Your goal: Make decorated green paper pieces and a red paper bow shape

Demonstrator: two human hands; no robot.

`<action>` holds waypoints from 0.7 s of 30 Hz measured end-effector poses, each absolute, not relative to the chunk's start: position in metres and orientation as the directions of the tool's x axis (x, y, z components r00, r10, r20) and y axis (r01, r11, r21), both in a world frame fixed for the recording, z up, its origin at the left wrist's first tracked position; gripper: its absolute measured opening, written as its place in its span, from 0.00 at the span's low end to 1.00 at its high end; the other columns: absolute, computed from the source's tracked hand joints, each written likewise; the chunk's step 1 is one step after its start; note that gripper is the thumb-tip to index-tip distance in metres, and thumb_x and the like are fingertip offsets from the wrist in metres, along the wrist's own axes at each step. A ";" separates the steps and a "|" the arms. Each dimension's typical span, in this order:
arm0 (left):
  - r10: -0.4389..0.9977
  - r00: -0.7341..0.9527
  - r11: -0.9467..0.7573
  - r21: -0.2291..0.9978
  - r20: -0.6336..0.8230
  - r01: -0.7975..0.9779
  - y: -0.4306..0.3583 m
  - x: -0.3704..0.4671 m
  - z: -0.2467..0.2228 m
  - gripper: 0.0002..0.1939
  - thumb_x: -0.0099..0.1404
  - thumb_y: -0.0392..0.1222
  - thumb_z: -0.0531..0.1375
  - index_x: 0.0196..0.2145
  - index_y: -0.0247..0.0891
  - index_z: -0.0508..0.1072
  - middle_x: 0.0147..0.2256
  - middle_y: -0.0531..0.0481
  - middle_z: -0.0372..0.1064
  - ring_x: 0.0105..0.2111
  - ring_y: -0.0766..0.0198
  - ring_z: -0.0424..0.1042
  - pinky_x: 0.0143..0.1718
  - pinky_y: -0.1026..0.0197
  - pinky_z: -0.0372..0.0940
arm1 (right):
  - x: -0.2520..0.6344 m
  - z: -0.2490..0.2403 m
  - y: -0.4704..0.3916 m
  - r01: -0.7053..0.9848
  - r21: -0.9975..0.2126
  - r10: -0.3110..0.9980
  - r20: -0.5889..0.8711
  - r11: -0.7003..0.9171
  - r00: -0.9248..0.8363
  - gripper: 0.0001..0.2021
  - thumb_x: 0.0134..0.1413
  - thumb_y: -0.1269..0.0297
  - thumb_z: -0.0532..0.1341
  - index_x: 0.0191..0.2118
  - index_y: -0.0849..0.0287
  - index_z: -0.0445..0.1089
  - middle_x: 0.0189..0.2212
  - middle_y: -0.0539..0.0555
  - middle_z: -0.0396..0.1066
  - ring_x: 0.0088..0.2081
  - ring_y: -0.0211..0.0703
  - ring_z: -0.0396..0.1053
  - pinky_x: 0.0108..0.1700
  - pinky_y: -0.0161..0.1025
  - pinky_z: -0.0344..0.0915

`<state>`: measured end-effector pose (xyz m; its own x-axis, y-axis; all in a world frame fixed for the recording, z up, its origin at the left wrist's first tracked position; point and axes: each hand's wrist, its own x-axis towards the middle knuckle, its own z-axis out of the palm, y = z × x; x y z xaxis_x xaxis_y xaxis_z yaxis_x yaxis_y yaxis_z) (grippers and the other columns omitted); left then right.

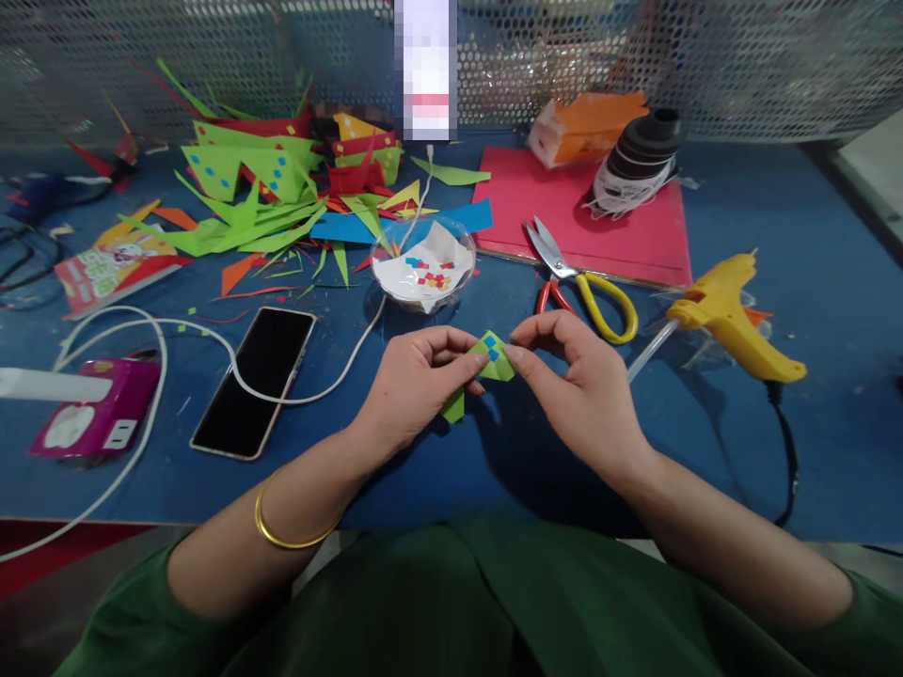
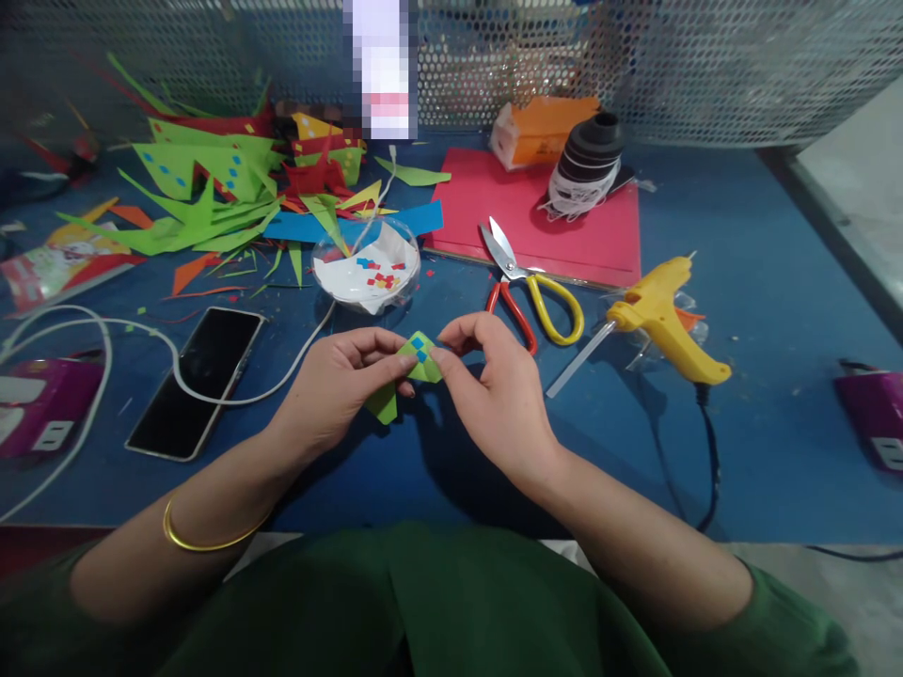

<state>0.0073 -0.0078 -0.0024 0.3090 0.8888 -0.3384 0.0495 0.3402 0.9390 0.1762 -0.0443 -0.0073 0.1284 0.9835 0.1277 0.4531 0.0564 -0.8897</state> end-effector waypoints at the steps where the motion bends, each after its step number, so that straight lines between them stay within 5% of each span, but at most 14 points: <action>1: 0.893 0.296 0.344 0.938 -0.339 0.038 -0.008 0.007 -0.003 0.14 0.53 0.46 0.72 0.32 0.35 0.78 0.27 0.50 0.76 0.24 0.66 0.74 0.24 0.67 0.65 | 0.176 -0.008 -0.044 0.406 -0.913 0.984 0.100 0.030 0.151 0.04 0.58 0.65 0.63 0.39 0.54 0.68 0.35 0.51 0.72 0.39 0.42 0.71 0.42 0.42 0.68; 7: 0.891 0.286 0.369 0.929 -0.352 -0.006 -0.007 0.008 -0.004 0.15 0.51 0.46 0.74 0.32 0.34 0.78 0.28 0.51 0.76 0.25 0.67 0.74 0.28 0.66 0.67 | 0.176 -0.007 -0.042 0.167 -0.978 0.985 -0.106 -0.128 0.135 0.12 0.52 0.65 0.64 0.43 0.56 0.66 0.29 0.48 0.71 0.33 0.39 0.71 0.37 0.40 0.68; 21: 0.874 0.326 0.355 0.932 -0.359 0.076 -0.008 0.007 -0.001 0.11 0.54 0.45 0.70 0.30 0.36 0.78 0.25 0.52 0.74 0.24 0.68 0.69 0.23 0.67 0.62 | 0.174 -0.006 -0.043 0.155 -0.976 0.985 -0.139 -0.154 0.100 0.12 0.49 0.65 0.64 0.42 0.58 0.67 0.27 0.47 0.72 0.29 0.37 0.69 0.32 0.38 0.65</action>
<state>0.0073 -0.0077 -0.0008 0.3263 0.8743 -0.3594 0.0764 0.3546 0.9319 0.1742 -0.0430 -0.0060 0.1005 0.9851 -0.1394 0.1548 -0.1539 -0.9759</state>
